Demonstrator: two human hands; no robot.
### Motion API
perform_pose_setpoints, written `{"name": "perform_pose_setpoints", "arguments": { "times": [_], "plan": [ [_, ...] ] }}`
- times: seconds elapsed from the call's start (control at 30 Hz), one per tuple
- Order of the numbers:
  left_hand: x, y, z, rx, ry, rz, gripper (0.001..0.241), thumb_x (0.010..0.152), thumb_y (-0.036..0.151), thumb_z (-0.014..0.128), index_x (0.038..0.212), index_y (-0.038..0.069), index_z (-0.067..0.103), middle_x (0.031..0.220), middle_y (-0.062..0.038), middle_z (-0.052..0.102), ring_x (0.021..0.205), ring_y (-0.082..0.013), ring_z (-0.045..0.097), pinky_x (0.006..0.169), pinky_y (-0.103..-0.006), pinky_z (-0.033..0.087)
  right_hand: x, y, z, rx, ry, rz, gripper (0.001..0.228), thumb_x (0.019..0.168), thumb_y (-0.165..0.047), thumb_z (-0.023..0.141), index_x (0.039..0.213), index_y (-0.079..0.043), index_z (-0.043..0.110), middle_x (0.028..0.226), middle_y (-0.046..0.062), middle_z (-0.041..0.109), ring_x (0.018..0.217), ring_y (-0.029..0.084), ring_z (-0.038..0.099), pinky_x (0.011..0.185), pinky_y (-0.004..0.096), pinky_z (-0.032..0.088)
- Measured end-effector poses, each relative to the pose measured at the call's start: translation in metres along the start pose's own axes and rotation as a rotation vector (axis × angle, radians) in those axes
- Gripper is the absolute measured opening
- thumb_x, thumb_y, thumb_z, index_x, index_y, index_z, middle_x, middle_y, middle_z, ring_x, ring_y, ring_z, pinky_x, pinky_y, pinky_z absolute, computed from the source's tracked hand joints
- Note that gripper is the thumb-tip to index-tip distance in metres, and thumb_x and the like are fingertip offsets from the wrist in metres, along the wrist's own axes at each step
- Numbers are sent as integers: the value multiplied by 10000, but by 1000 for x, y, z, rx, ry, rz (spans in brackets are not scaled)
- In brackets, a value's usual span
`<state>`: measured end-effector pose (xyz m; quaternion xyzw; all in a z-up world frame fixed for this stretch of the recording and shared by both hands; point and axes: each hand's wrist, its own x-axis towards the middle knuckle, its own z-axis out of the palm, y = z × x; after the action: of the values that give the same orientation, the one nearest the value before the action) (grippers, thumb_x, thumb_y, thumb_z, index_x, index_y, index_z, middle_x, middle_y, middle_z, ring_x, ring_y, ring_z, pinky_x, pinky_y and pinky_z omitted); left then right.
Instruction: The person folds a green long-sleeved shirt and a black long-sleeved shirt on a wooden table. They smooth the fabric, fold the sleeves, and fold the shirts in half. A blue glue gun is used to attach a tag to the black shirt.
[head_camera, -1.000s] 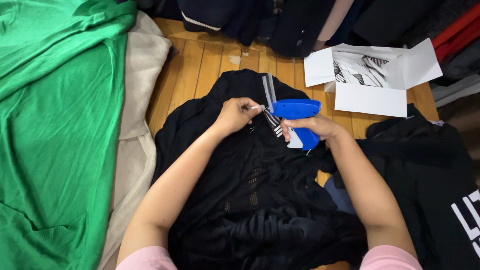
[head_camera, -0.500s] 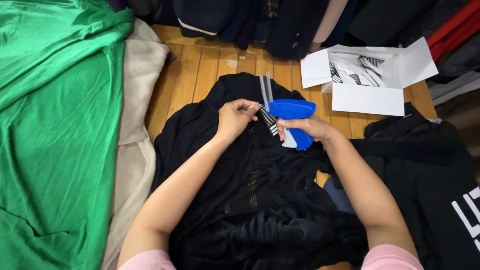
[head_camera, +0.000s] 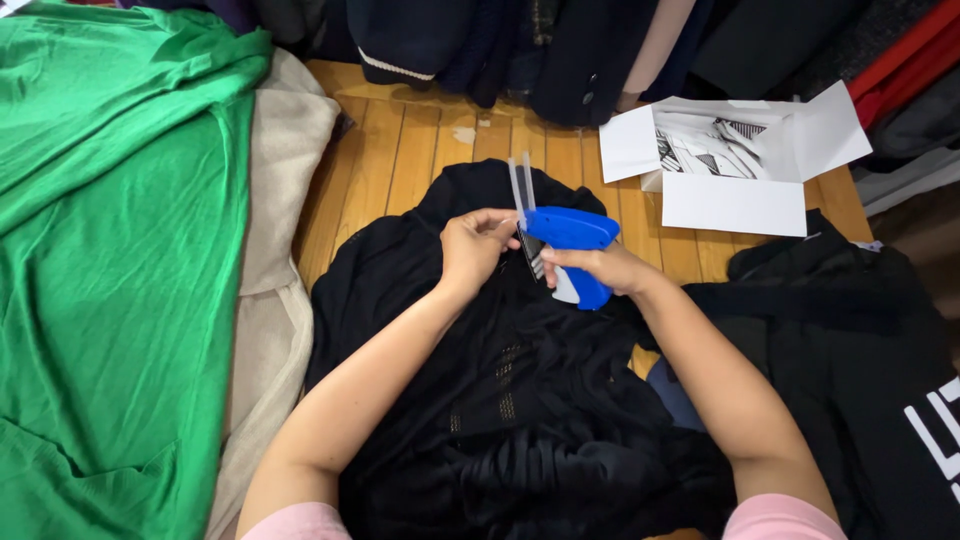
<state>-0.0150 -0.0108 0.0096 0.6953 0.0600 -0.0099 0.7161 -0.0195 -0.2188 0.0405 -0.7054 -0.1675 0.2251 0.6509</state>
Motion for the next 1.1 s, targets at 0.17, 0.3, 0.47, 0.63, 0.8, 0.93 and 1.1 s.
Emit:
{"name": "perform_pose_setpoints", "arguments": {
  "times": [0.17, 0.3, 0.47, 0.63, 0.8, 0.93, 1.1],
  "plan": [
    [-6, 8, 3, 19, -1, 25, 210, 928, 84, 689, 1112, 81, 792, 730, -110, 774, 635, -98, 710, 647, -204, 578, -2, -16, 12, -11, 155, 25, 206, 895, -171, 796, 805, -6, 712, 716, 182, 738, 708, 266, 774, 651, 380, 631],
    [-4, 7, 2, 63, 42, 27, 187, 913, 119, 720, 1072, 148, 814, 710, -64, 773, 632, -66, 701, 644, -196, 565, -1, -16, 16, 7, 205, 106, 276, 919, -247, 769, 875, 21, 725, 798, 201, 755, 735, 290, 778, 672, 413, 648],
    [-1, 4, 6, 22, 65, -8, 188, 914, 137, 718, 1078, 134, 811, 712, -69, 769, 639, -64, 684, 653, -195, 562, -2, -15, 25, 51, 268, 156, 343, 951, -277, 752, 905, 57, 692, 790, 225, 751, 701, 325, 781, 641, 454, 666],
    [-1, 3, 7, 77, 70, -5, 266, 839, 159, 758, 1096, 198, 814, 721, -45, 778, 698, -90, 728, 693, -238, 580, 0, -7, 30, 34, 341, 89, 335, 961, -249, 751, 839, 57, 692, 735, 217, 731, 628, 304, 762, 582, 428, 663],
    [-9, 12, 3, 139, 87, 37, 280, 824, 132, 780, 1092, 202, 819, 728, -67, 779, 722, -126, 756, 674, -262, 592, -3, -10, 32, 24, 371, 103, 362, 954, -270, 763, 817, 54, 678, 701, 219, 719, 589, 289, 754, 537, 411, 657],
    [-14, 19, 2, 125, 103, 63, 275, 825, 97, 769, 1083, 180, 818, 729, -91, 781, 732, -142, 768, 679, -259, 595, 0, 8, 26, 34, 425, 126, 404, 947, -303, 773, 787, 49, 658, 654, 213, 684, 521, 270, 719, 463, 385, 633],
    [-11, 16, 2, 124, 91, 77, 266, 818, 92, 765, 1067, 168, 818, 754, -105, 787, 744, -157, 778, 700, -275, 603, -7, -7, 39, -50, 452, 98, 391, 933, -291, 776, 738, 23, 649, 615, 177, 673, 489, 232, 702, 434, 342, 616]
  ]
}}
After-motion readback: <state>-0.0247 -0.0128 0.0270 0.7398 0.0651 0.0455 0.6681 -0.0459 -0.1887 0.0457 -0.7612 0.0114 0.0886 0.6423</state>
